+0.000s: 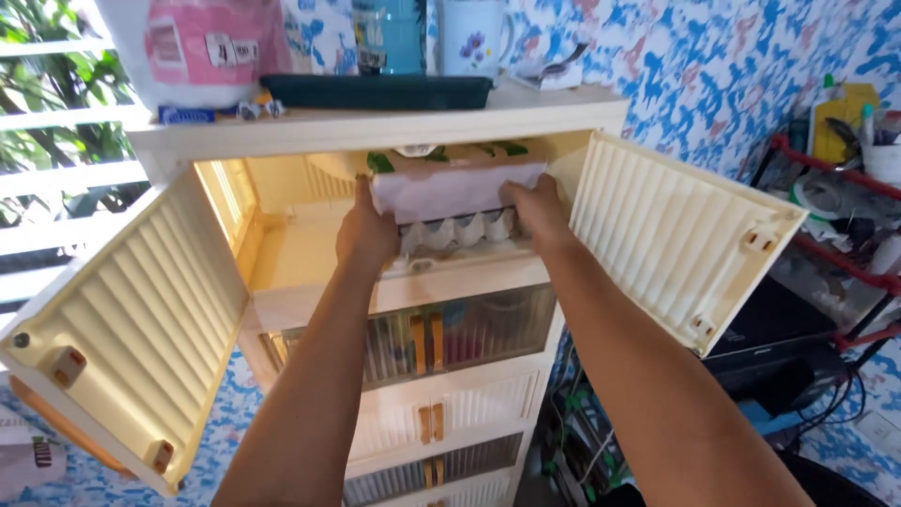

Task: Stocking and organizing a plastic storage cabinet with groceries and household items.

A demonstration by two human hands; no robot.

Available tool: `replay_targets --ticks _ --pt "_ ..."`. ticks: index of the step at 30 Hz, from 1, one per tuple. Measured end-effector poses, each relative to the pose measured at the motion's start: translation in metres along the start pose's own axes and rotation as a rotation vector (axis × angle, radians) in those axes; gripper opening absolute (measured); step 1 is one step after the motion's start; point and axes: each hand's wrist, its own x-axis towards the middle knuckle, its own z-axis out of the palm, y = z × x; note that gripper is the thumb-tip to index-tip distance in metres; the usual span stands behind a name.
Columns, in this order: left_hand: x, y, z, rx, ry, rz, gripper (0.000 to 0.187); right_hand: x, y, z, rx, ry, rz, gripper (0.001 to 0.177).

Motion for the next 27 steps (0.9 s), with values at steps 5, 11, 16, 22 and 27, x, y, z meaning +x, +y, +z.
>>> replay_targets --ticks 5,11,16,22,27 --pt "-0.015 0.007 -0.009 0.070 -0.020 -0.030 0.079 -0.050 -0.067 0.000 -0.103 0.007 0.168 0.057" --pt "-0.024 0.013 -0.012 0.054 -0.067 0.021 0.089 -0.018 -0.014 -0.008 -0.152 0.023 -0.029 0.067" --pt "-0.018 0.000 -0.007 0.089 -0.084 0.048 0.100 -0.019 -0.029 -0.004 -0.158 0.004 0.004 0.073" --pt "-0.026 0.001 -0.003 0.151 -0.062 0.071 0.096 -0.021 -0.017 -0.005 -0.351 0.034 -0.073 0.087" --pt "-0.041 0.019 -0.011 0.126 -0.100 0.009 0.100 -0.018 -0.017 -0.002 -0.233 0.059 -0.135 0.085"
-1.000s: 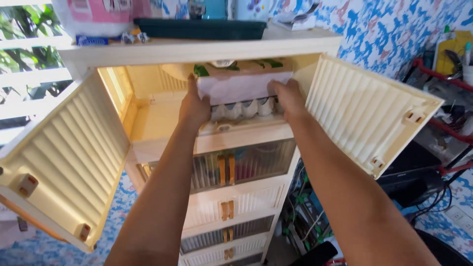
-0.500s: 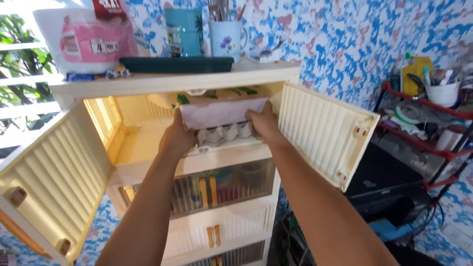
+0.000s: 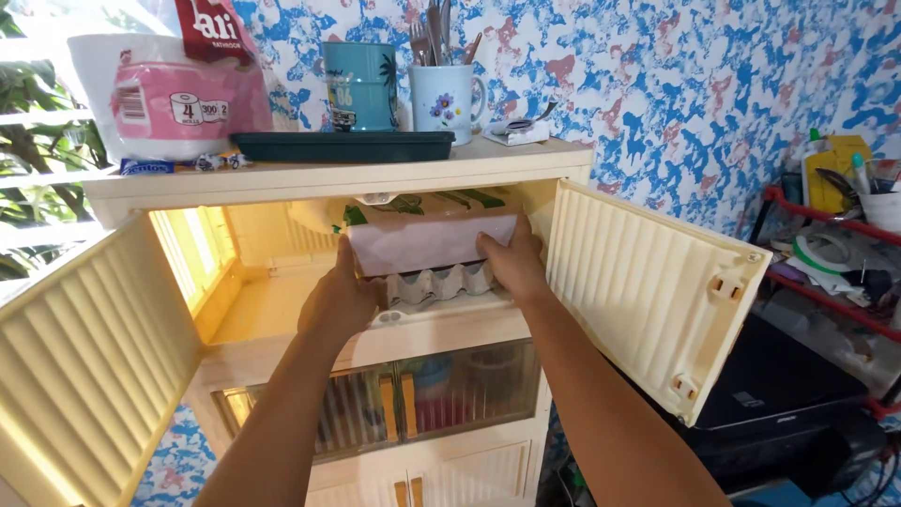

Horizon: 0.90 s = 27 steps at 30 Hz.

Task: Stocking and organizing a plastic storage cabinet with groceries and household items.

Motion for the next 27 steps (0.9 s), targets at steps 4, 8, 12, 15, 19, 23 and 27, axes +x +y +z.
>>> replay_targets --ticks 4,8,12,15,19,23,27 --pt "-0.002 0.002 0.001 0.026 0.019 0.003 0.102 -0.006 -0.015 -0.006 -0.102 -0.043 0.075 0.078" --pt "-0.013 0.008 -0.005 0.043 0.005 -0.022 0.101 -0.011 -0.016 -0.004 -0.092 -0.109 0.075 0.069" --pt "-0.010 0.002 0.003 0.086 0.131 0.064 0.097 -0.012 -0.016 -0.004 -0.172 -0.083 0.026 0.072" --pt "-0.017 0.006 -0.003 0.101 0.148 0.077 0.095 -0.005 -0.004 0.000 -0.248 -0.110 0.035 0.072" --pt "-0.012 0.002 -0.004 0.103 0.109 0.051 0.096 0.009 0.013 0.006 -0.279 -0.157 0.024 0.074" --pt "-0.011 -0.001 -0.008 0.069 0.065 0.078 0.101 0.006 0.006 0.002 -0.147 -0.070 -0.087 0.080" --pt "-0.005 -0.006 -0.007 0.023 -0.005 0.112 0.109 0.023 0.004 0.003 0.005 0.027 -0.086 0.065"
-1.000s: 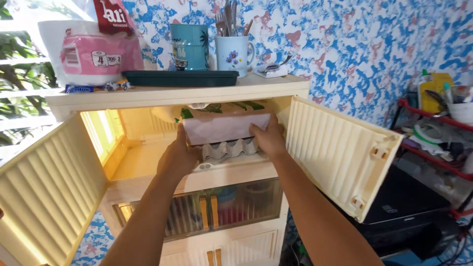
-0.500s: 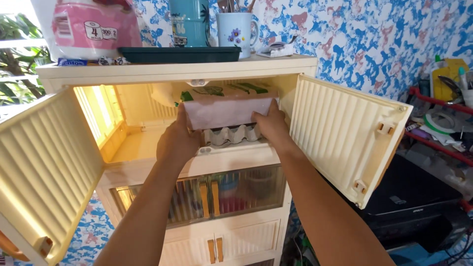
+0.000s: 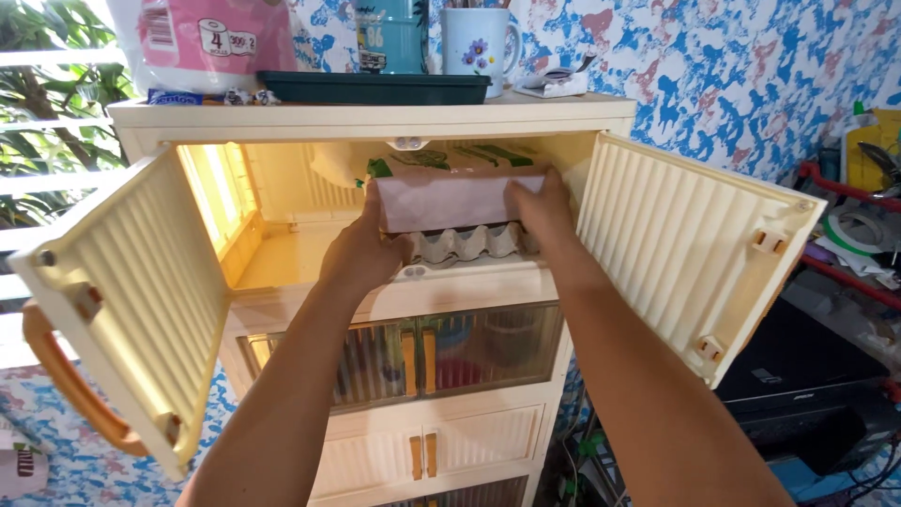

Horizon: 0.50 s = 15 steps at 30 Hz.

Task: Stocking and organizing a plastic storage cabinet with groceries and household items.

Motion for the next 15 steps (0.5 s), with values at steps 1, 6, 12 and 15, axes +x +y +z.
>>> replay_targets --ticks 1,6,12,15 --pt "0.002 -0.003 0.001 0.001 -0.003 -0.002 0.109 -0.006 -0.017 -0.002 0.000 -0.001 0.004 0.065" --pt "0.007 -0.006 0.002 -0.014 -0.047 -0.003 0.108 0.008 -0.021 -0.002 0.198 0.122 0.335 0.086" --pt "0.005 -0.001 -0.003 -0.004 -0.075 -0.065 0.103 -0.034 -0.099 -0.013 -0.005 0.049 0.514 0.089" --pt "0.002 0.003 -0.004 -0.088 -0.045 -0.042 0.102 -0.036 -0.083 -0.012 -0.016 0.003 0.382 0.090"
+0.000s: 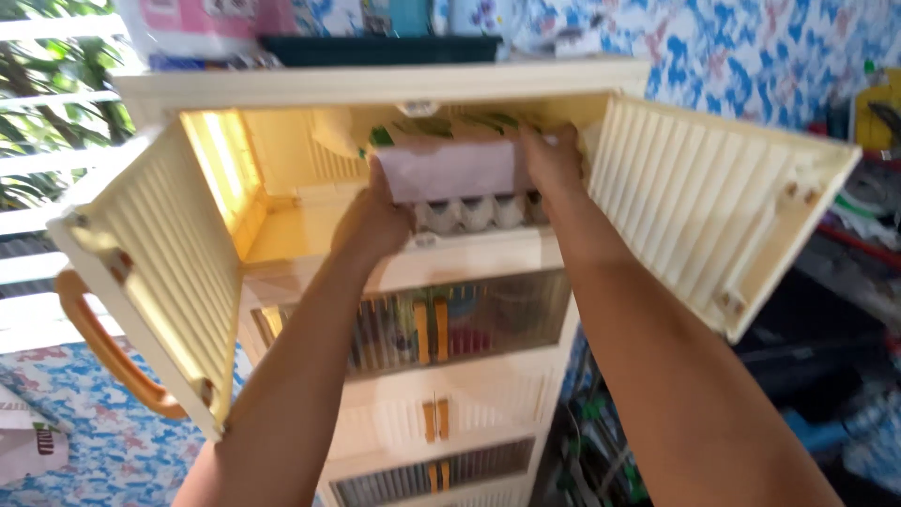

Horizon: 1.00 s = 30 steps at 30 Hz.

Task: Stocking and organizing a plastic storage cabinet with groceries and household items.

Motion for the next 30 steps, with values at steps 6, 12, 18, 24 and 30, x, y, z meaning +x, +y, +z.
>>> replay_targets --ticks 6,12,18,24,30 --pt "-0.008 -0.002 0.018 -0.098 0.277 0.105 0.099 0.004 0.005 0.001 -0.137 -0.071 -0.132 0.101" --pt "-0.027 0.009 0.033 -0.174 0.573 0.350 0.084 0.046 0.035 0.004 -0.359 -0.002 -0.375 0.094" --pt "-0.086 0.032 0.045 -0.226 0.679 0.581 0.064 0.016 0.048 -0.020 -0.140 -0.100 -0.732 0.077" --pt "-0.191 0.048 0.114 -0.479 0.490 0.672 0.044 -0.149 0.077 -0.115 -0.216 -0.232 -1.004 0.052" --pt "-0.288 0.041 0.224 -0.503 0.180 0.519 0.030 -0.243 0.172 -0.203 -0.373 -0.504 -0.822 0.033"
